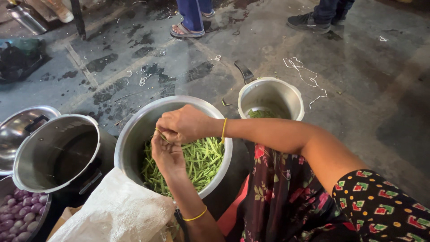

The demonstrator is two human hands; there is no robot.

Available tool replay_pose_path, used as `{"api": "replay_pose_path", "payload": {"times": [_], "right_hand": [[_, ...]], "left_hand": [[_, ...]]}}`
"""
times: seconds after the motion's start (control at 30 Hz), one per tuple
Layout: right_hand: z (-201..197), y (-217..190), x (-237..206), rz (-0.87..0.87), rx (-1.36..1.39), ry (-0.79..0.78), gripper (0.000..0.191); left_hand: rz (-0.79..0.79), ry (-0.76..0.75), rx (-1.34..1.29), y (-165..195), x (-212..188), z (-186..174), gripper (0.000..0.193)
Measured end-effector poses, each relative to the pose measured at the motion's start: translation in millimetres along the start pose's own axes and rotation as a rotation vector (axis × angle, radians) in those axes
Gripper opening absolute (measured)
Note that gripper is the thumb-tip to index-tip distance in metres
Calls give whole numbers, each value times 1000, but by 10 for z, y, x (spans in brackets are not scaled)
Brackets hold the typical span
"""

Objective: The person sits on the floor and snaps green beans by hand, breaking them into smaller pieces and placing them into a metal pot. The hands repeatedly pick beans from a large bowl, snap them, and drop the pieces into the pot.

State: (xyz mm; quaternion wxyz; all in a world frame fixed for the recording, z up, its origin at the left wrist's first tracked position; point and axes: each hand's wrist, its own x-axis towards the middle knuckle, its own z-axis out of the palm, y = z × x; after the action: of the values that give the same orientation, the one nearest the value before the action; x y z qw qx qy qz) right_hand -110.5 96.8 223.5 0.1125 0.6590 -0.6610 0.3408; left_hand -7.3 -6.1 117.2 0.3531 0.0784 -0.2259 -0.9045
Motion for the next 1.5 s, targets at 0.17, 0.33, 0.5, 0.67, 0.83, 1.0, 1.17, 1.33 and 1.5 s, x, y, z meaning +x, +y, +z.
{"api": "replay_pose_path", "payload": {"times": [0.17, 0.33, 0.5, 0.67, 0.83, 1.0, 1.17, 1.33, 1.5], "right_hand": [[-6, -93, -83, -103, 68, -113, 13], [-54, -108, -73, -85, 5, -108, 21], [-78, -38, -25, -60, -48, -48, 23], [-142, 20, -34, -42, -78, -51, 14], [-216, 33, -50, -21, -119, -71, 11], [-215, 12, -38, -103, -148, -115, 8], [-210, 18, -16, -132, -63, -113, 15], [-164, 18, 3, -102, 53, -99, 15], [-28, 39, -14, 88, 537, 7, 13]], "left_hand": [[63, 91, 36, 258, -9, -58, 22], [237, 150, 396, 408, 39, -202, 21], [140, 26, 643, 346, 17, -165, 27], [84, -76, 727, 420, -118, 66, 31], [143, -28, 904, 496, -206, 284, 25], [246, 103, 1057, 461, -245, 394, 18], [253, 105, 996, 485, -244, 333, 17], [200, 56, 696, 450, -194, 211, 20], [174, -42, 440, 377, -152, 114, 20]]}}
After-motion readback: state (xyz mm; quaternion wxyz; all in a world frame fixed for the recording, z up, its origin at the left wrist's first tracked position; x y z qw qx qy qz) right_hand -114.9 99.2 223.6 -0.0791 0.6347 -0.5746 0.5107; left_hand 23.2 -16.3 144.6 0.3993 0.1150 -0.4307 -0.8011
